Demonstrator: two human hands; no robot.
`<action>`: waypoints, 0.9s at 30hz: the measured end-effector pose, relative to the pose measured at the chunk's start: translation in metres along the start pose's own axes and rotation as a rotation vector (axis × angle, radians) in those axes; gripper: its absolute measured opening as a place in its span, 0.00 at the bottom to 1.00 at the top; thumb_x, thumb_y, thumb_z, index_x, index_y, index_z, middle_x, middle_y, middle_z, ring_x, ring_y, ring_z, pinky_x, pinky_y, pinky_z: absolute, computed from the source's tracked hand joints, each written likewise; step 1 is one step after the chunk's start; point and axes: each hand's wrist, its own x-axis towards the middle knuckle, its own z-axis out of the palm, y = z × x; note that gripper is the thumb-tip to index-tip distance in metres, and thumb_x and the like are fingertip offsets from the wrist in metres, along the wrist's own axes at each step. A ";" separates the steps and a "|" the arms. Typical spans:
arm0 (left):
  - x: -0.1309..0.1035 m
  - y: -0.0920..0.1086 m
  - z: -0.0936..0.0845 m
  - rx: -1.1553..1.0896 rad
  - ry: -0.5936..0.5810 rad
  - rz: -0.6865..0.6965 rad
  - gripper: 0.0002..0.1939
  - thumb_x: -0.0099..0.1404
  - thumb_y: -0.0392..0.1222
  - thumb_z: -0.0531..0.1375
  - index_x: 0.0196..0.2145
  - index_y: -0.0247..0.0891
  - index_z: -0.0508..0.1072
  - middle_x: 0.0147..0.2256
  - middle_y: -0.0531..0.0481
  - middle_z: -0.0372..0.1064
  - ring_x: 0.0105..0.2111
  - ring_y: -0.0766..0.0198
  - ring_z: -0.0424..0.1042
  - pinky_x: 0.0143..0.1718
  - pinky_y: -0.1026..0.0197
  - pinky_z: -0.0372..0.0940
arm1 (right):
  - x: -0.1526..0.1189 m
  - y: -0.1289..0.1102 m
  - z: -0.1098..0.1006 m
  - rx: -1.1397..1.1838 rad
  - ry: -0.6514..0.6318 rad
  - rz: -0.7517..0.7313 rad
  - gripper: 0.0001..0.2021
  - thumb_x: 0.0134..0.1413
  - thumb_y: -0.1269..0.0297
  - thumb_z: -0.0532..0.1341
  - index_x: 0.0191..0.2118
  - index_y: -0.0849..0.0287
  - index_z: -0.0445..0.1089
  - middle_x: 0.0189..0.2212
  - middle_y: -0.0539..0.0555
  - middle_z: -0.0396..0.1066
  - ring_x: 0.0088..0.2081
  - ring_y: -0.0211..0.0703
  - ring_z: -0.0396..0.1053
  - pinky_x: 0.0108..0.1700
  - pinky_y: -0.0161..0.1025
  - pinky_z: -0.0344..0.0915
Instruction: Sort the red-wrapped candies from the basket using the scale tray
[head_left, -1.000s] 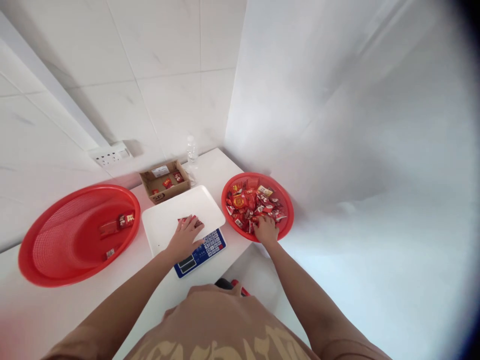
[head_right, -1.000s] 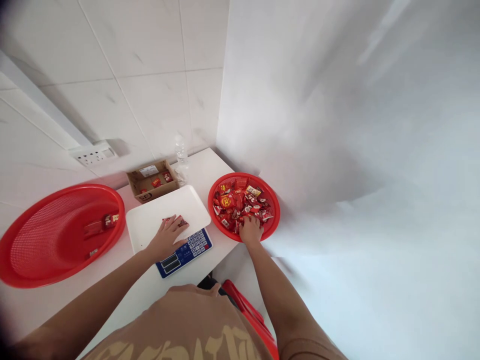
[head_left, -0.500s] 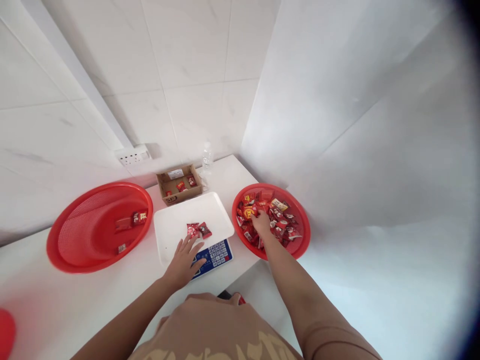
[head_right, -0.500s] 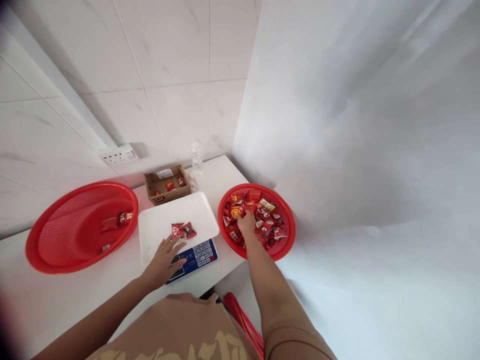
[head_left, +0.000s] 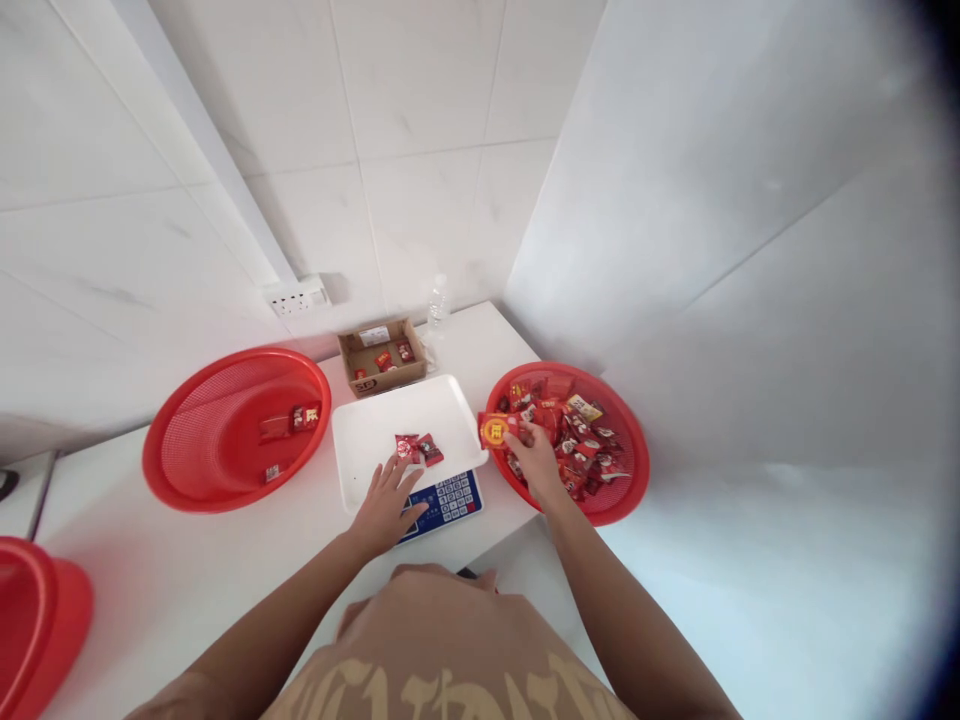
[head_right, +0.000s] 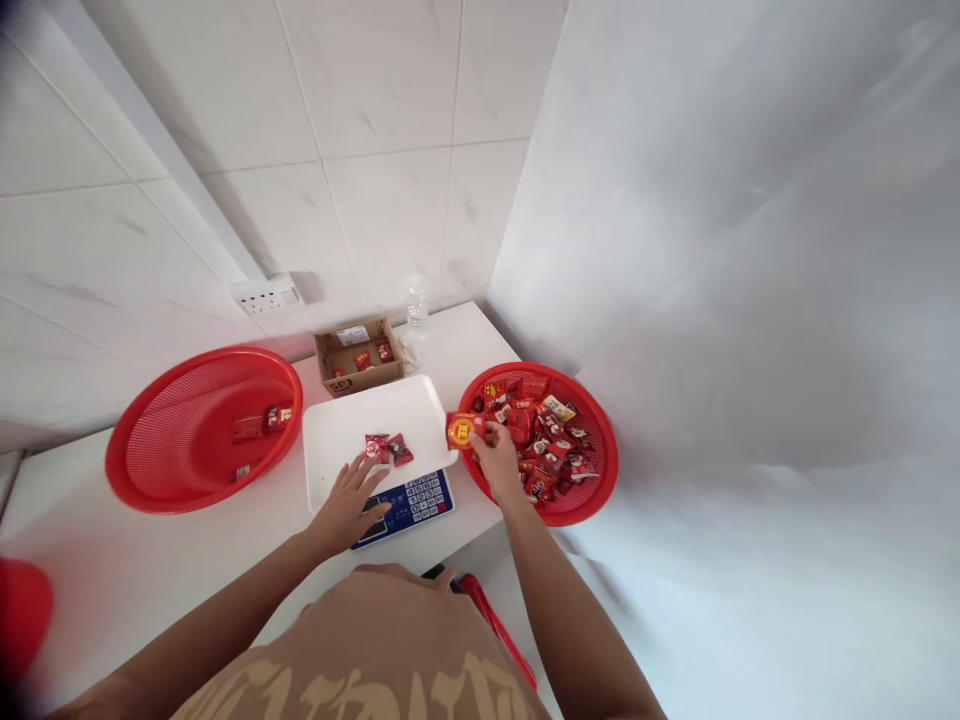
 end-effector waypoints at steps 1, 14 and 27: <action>0.000 -0.001 0.000 0.003 -0.002 -0.008 0.25 0.63 0.48 0.55 0.58 0.43 0.62 0.63 0.41 0.51 0.64 0.46 0.43 0.60 0.37 0.45 | -0.005 0.000 0.006 0.006 -0.056 0.009 0.24 0.43 0.54 0.62 0.48 0.57 0.63 0.37 0.54 0.72 0.36 0.45 0.70 0.36 0.40 0.67; 0.009 0.007 -0.003 0.064 -0.137 -0.009 0.27 0.62 0.46 0.57 0.58 0.43 0.62 0.64 0.43 0.49 0.65 0.46 0.40 0.62 0.37 0.40 | -0.037 -0.007 0.043 -0.134 -0.265 0.156 0.18 0.41 0.66 0.64 0.42 0.55 0.65 0.25 0.47 0.67 0.24 0.38 0.68 0.22 0.33 0.64; 0.044 0.004 -0.019 0.105 -0.137 -0.050 0.32 0.61 0.35 0.52 0.63 0.38 0.53 0.66 0.42 0.41 0.65 0.48 0.37 0.62 0.41 0.41 | -0.029 0.006 0.061 0.140 -0.324 0.233 0.25 0.44 0.65 0.63 0.51 0.56 0.63 0.43 0.55 0.70 0.37 0.39 0.71 0.38 0.38 0.69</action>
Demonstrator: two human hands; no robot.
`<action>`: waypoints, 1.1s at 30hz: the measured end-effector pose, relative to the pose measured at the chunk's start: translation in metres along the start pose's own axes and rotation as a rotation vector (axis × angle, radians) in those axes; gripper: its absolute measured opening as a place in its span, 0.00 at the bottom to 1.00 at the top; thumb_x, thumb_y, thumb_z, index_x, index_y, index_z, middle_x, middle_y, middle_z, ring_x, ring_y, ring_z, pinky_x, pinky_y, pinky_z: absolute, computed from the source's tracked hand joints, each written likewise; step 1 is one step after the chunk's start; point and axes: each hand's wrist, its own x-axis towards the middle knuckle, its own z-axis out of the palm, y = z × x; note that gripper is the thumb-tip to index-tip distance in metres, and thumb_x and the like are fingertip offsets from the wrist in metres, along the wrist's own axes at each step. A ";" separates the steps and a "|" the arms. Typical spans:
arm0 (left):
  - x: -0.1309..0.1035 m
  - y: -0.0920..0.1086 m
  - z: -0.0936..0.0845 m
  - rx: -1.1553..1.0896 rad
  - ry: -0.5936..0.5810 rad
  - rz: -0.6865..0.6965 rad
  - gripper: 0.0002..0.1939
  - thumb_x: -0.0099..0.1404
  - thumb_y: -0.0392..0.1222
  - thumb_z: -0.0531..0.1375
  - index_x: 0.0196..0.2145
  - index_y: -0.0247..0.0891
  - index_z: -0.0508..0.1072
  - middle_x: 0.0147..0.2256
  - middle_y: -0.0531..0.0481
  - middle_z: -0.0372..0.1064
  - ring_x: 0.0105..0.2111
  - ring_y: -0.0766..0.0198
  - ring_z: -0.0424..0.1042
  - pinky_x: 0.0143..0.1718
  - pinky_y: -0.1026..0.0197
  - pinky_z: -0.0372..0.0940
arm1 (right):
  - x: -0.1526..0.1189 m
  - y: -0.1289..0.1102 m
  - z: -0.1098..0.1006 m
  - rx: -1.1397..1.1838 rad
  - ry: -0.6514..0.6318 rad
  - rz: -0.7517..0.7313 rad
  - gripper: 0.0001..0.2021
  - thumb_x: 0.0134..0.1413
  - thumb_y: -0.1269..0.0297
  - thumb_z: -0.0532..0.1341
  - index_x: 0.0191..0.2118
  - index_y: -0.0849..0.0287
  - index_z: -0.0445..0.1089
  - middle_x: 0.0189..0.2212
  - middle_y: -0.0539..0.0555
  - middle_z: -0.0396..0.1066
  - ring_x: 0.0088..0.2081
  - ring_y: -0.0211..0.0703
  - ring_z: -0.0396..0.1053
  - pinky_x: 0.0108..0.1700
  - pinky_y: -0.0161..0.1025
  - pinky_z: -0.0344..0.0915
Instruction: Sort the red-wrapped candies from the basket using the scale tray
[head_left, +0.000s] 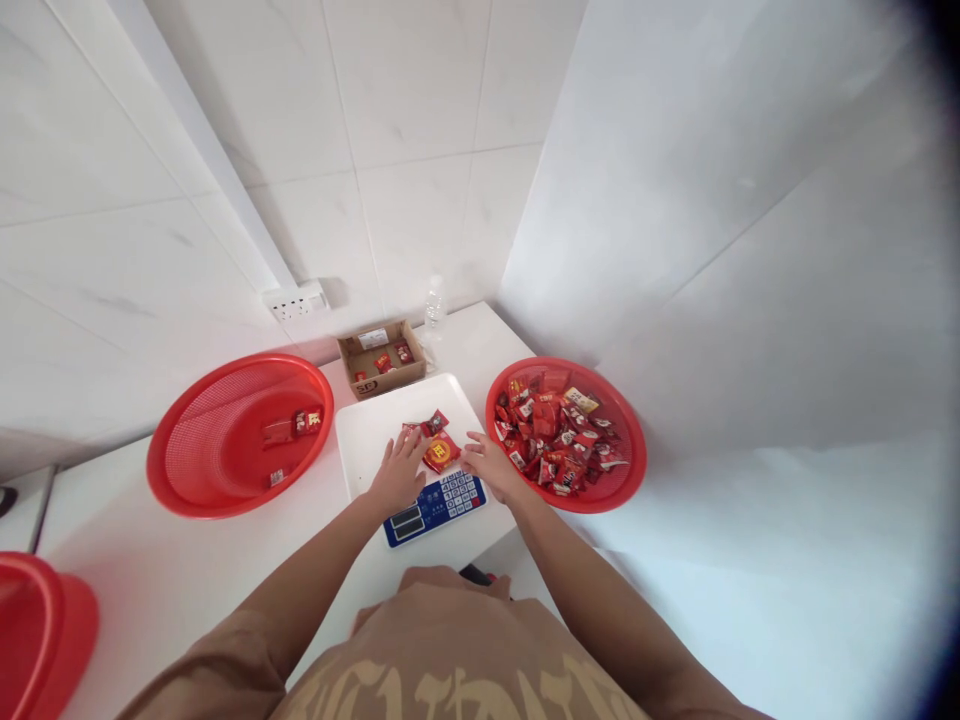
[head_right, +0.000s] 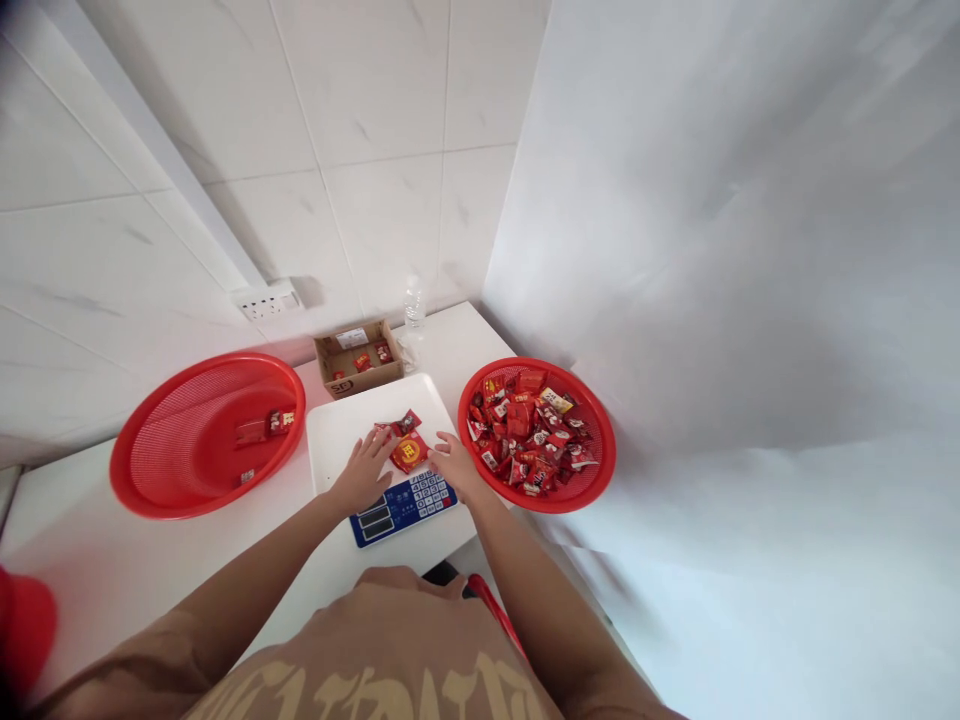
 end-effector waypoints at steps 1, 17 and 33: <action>-0.001 -0.003 0.000 -0.008 0.003 -0.017 0.32 0.61 0.37 0.52 0.63 0.39 0.53 0.66 0.43 0.41 0.65 0.48 0.37 0.62 0.40 0.41 | 0.002 0.002 -0.002 -0.049 0.031 -0.031 0.25 0.44 0.66 0.62 0.52 0.56 0.63 0.47 0.57 0.68 0.39 0.40 0.71 0.40 0.38 0.69; -0.036 -0.034 0.020 -0.085 0.193 0.010 0.26 0.64 0.51 0.51 0.58 0.41 0.62 0.62 0.41 0.53 0.64 0.45 0.44 0.60 0.39 0.48 | 0.032 0.021 -0.133 -1.023 0.482 0.069 0.34 0.53 0.57 0.56 0.65 0.54 0.47 0.67 0.59 0.37 0.65 0.65 0.35 0.57 0.65 0.47; -0.020 -0.026 0.008 -0.283 0.222 -0.023 0.26 0.64 0.51 0.52 0.56 0.39 0.64 0.60 0.41 0.57 0.64 0.47 0.46 0.60 0.41 0.51 | 0.029 0.027 -0.156 -0.707 0.474 -0.118 0.13 0.50 0.61 0.55 0.37 0.57 0.73 0.35 0.53 0.75 0.35 0.43 0.72 0.39 0.38 0.66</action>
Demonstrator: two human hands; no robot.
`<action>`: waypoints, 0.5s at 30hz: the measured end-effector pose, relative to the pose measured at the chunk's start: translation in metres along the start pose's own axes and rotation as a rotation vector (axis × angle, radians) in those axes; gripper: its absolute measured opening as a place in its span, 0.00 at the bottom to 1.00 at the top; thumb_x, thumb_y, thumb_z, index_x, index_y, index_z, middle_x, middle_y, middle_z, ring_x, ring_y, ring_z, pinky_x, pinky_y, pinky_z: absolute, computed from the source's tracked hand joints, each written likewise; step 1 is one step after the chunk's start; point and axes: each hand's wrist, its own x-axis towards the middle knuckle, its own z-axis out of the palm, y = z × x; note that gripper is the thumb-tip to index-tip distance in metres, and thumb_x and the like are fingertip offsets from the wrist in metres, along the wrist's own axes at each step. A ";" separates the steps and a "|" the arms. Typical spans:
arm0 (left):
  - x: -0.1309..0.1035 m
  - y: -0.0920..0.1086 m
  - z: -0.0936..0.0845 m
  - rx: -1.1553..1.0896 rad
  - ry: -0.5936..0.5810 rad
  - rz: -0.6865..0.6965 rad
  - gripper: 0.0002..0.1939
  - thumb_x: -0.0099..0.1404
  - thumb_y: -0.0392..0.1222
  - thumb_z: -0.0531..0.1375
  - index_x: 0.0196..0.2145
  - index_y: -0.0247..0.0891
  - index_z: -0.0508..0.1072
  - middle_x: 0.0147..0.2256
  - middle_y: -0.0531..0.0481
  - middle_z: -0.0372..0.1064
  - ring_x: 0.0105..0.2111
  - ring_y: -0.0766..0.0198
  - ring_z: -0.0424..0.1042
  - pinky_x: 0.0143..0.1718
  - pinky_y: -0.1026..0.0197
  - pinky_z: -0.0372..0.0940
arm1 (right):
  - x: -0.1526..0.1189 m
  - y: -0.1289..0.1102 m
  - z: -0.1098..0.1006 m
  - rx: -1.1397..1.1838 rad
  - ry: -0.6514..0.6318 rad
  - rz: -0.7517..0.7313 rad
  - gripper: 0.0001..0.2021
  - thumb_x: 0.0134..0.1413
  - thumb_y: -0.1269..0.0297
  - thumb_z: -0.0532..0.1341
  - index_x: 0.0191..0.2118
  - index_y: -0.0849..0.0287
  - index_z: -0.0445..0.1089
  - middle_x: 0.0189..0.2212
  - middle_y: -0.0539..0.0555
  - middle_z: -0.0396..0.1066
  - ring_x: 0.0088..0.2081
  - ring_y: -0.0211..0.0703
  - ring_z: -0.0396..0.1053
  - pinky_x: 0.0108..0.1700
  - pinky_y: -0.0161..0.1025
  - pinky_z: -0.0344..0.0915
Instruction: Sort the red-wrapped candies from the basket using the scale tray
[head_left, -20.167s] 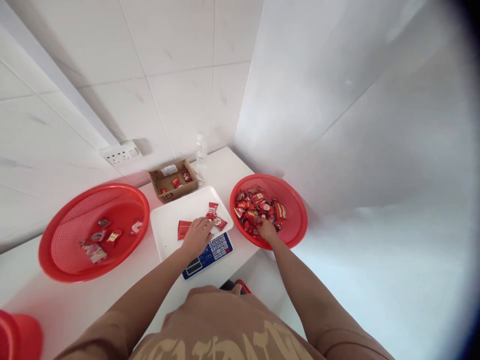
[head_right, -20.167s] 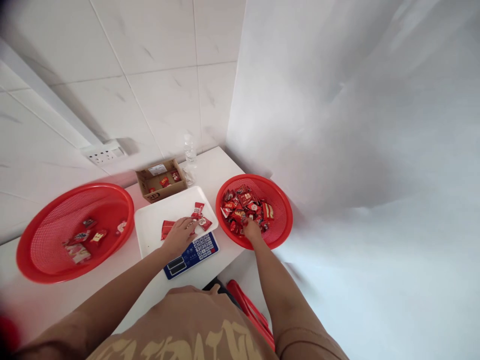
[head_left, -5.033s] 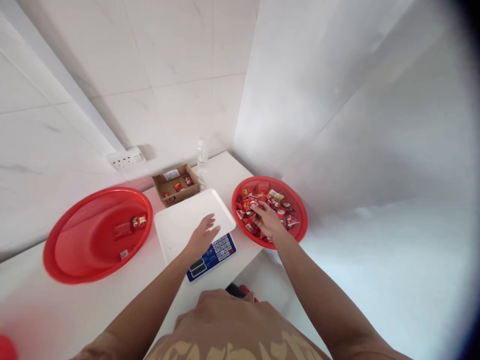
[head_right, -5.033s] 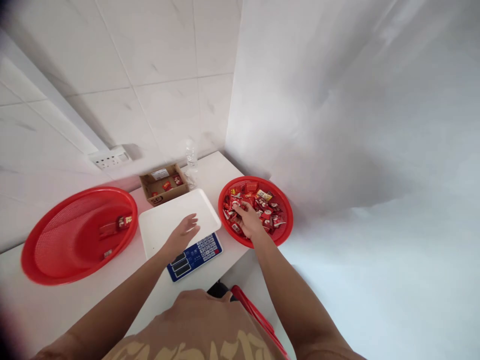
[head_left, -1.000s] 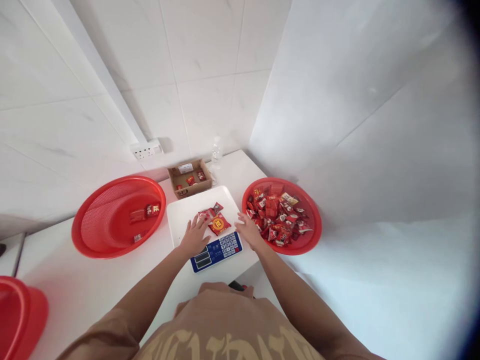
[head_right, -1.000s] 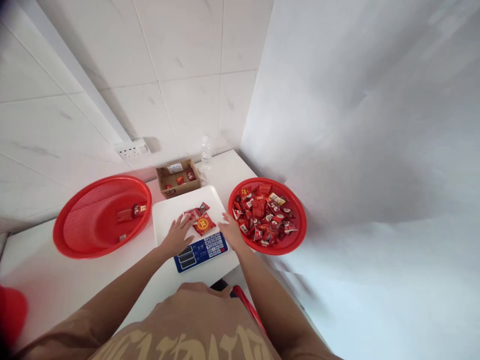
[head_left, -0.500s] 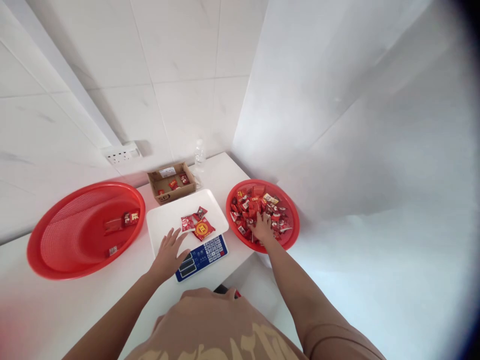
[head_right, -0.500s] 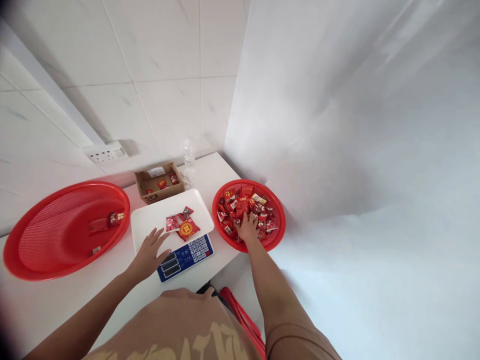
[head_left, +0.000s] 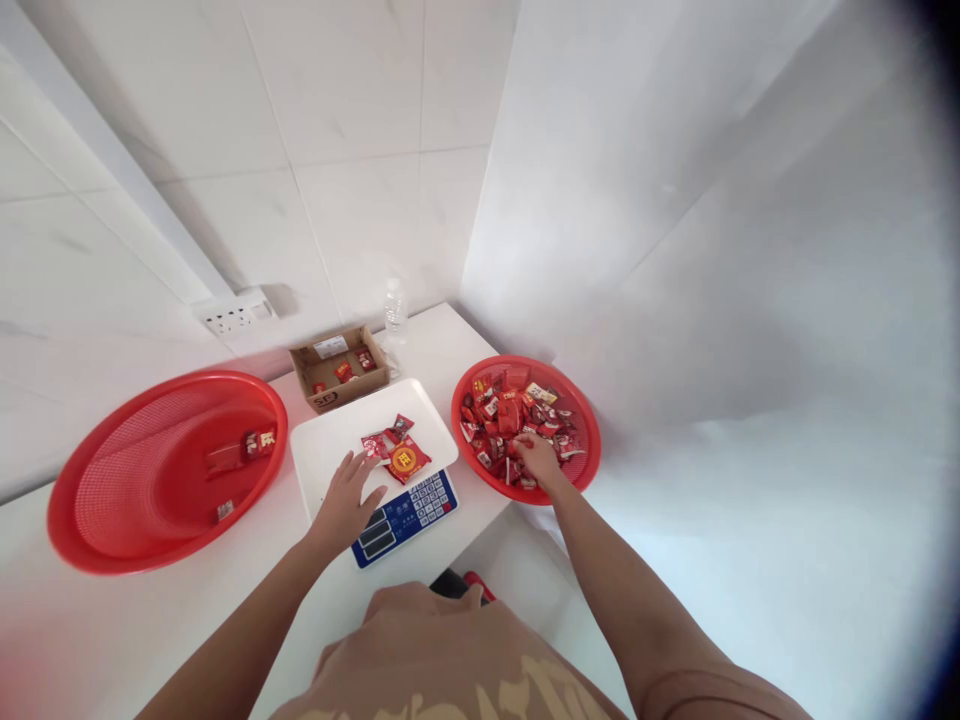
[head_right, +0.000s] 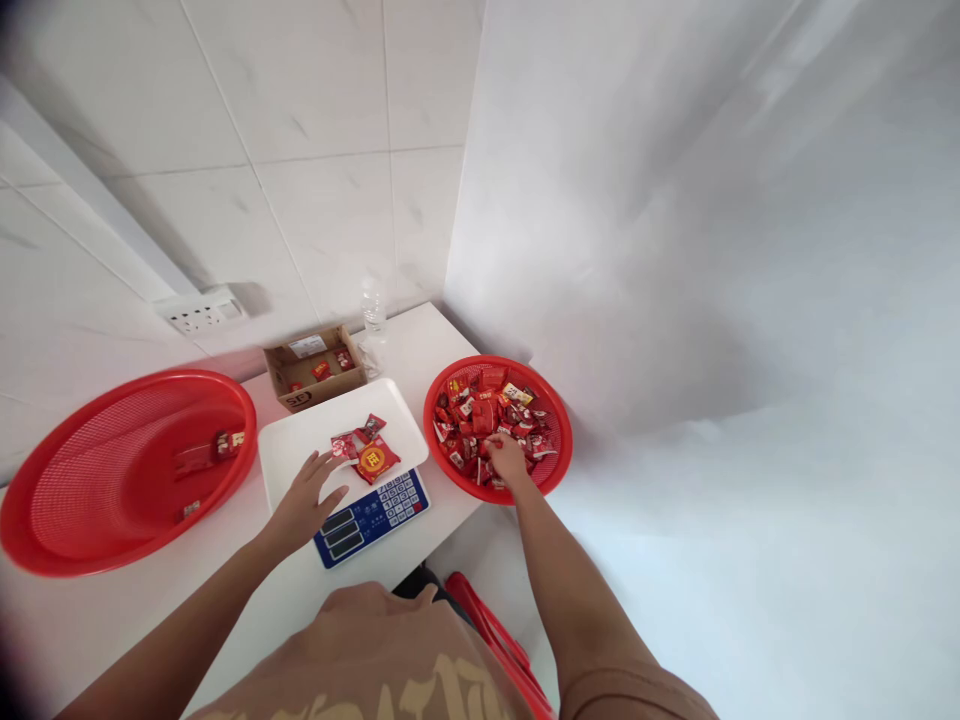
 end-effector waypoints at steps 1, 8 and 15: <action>0.001 0.001 -0.001 -0.006 0.004 -0.003 0.25 0.63 0.51 0.52 0.56 0.38 0.65 0.60 0.41 0.57 0.64 0.47 0.46 0.60 0.42 0.51 | 0.001 0.001 -0.005 0.012 0.009 0.005 0.14 0.51 0.60 0.54 0.39 0.57 0.73 0.36 0.53 0.75 0.36 0.42 0.72 0.38 0.38 0.66; 0.002 0.015 -0.004 -0.030 -0.003 0.001 0.26 0.63 0.51 0.51 0.56 0.39 0.65 0.60 0.41 0.57 0.64 0.49 0.47 0.60 0.42 0.52 | 0.000 -0.010 -0.009 -0.048 -0.074 -0.008 0.15 0.51 0.65 0.55 0.44 0.57 0.72 0.40 0.53 0.75 0.40 0.42 0.71 0.42 0.36 0.64; -0.005 0.021 -0.008 -0.022 -0.046 -0.007 0.25 0.64 0.50 0.51 0.56 0.38 0.64 0.60 0.41 0.57 0.64 0.50 0.46 0.60 0.44 0.52 | -0.006 -0.038 0.024 -0.180 -0.128 -0.040 0.25 0.48 0.65 0.62 0.55 0.56 0.63 0.46 0.61 0.71 0.46 0.52 0.69 0.46 0.42 0.60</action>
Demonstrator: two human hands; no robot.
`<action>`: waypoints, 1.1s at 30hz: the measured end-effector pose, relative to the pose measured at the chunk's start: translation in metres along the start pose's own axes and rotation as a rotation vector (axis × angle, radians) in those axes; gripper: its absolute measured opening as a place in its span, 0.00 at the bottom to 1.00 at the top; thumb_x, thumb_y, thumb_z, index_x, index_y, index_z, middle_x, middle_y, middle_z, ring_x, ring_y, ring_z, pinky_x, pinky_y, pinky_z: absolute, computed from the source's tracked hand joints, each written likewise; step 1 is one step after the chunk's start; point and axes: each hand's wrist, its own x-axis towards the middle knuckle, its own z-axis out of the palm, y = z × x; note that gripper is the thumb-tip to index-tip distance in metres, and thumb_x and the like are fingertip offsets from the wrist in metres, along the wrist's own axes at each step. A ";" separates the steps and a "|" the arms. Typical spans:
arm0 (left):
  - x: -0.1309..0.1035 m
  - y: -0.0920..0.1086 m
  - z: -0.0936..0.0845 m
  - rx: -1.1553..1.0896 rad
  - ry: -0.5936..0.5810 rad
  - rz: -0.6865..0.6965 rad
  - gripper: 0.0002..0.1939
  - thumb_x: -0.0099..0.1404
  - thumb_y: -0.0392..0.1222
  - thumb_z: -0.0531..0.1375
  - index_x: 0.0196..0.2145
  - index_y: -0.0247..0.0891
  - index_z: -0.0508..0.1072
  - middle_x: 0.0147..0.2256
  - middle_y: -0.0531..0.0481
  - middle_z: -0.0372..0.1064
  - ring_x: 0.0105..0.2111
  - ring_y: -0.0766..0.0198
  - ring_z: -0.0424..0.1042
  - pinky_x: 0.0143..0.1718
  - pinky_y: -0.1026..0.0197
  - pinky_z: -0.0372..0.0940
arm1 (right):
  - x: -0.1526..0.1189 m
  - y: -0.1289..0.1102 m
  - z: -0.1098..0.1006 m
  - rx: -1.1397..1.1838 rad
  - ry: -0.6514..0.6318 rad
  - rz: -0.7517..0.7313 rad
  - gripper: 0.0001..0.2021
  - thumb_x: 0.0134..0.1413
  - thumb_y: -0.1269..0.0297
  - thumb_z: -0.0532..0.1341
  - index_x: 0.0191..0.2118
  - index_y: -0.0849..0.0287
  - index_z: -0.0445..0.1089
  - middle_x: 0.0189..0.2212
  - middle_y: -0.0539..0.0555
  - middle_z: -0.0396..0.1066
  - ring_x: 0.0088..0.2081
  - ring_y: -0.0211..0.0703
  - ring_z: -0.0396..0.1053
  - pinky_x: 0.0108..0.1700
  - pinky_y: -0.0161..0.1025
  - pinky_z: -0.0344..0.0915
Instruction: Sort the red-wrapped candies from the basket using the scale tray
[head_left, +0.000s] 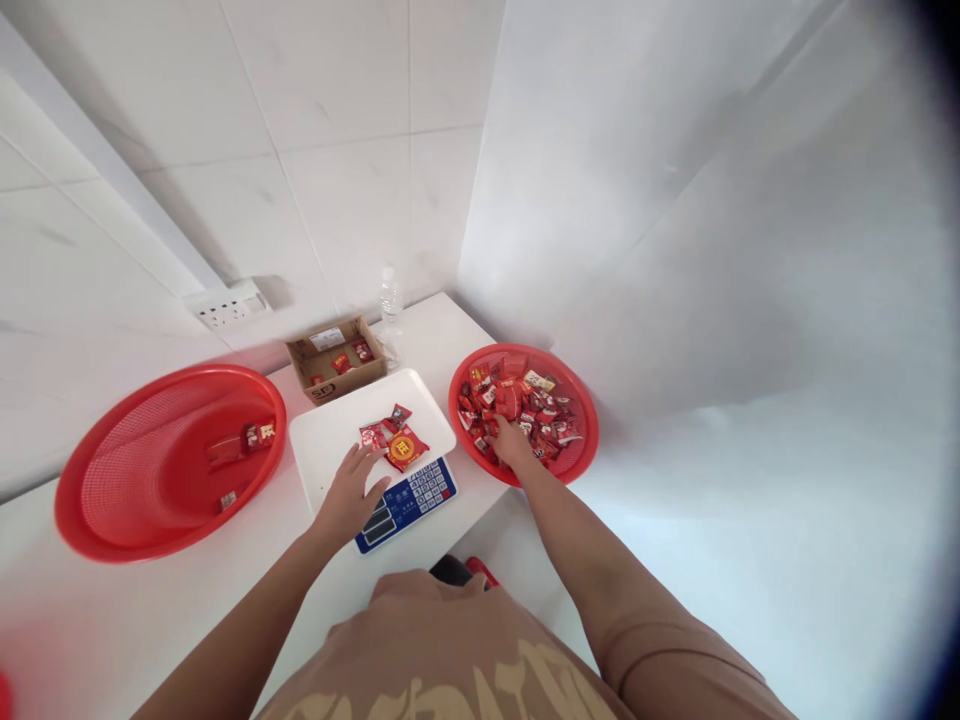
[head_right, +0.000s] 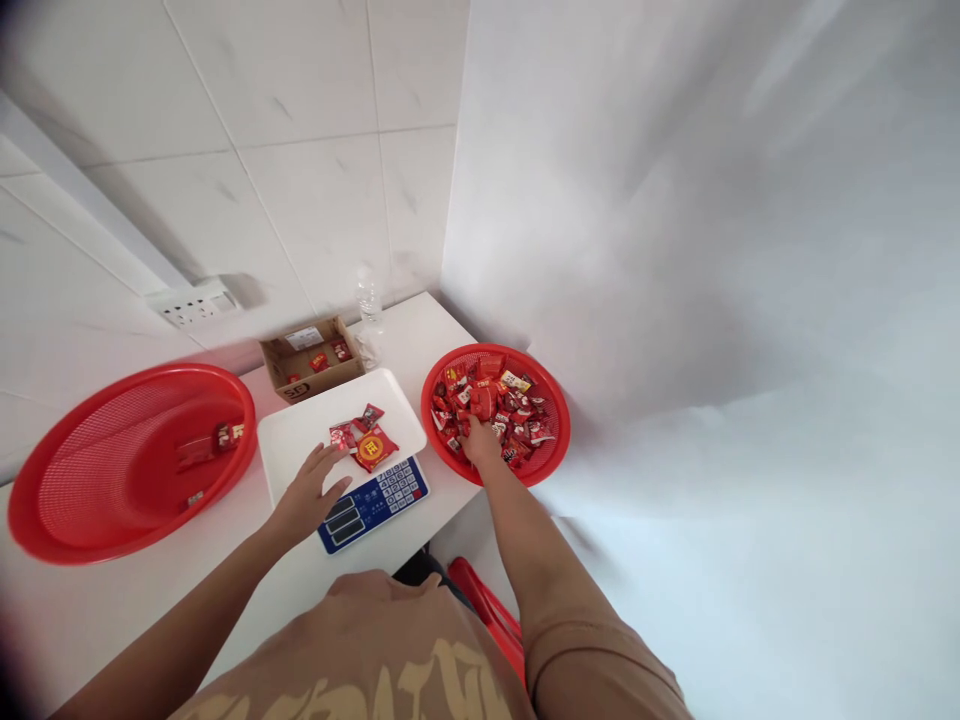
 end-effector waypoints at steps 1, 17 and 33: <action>-0.001 -0.001 0.000 -0.003 0.004 -0.001 0.25 0.64 0.50 0.51 0.56 0.39 0.64 0.60 0.41 0.57 0.64 0.50 0.46 0.60 0.44 0.52 | 0.000 -0.001 0.000 -0.010 -0.005 -0.003 0.23 0.48 0.65 0.61 0.53 0.55 0.64 0.45 0.60 0.71 0.45 0.52 0.69 0.45 0.42 0.60; 0.005 0.057 -0.010 -0.624 -0.162 -0.196 0.24 0.62 0.48 0.56 0.55 0.42 0.64 0.51 0.46 0.69 0.52 0.56 0.66 0.53 0.53 0.61 | -0.070 -0.066 -0.031 1.014 -0.201 0.037 0.19 0.37 0.51 0.67 0.34 0.54 0.62 0.25 0.45 0.68 0.21 0.32 0.61 0.22 0.31 0.56; -0.008 0.014 -0.005 -0.892 -0.127 -0.640 0.24 0.56 0.54 0.61 0.46 0.38 0.64 0.30 0.51 0.70 0.23 0.71 0.67 0.28 0.66 0.64 | -0.069 -0.107 0.027 1.002 -0.249 0.104 0.16 0.43 0.62 0.64 0.40 0.55 0.64 0.25 0.46 0.68 0.21 0.31 0.63 0.22 0.29 0.57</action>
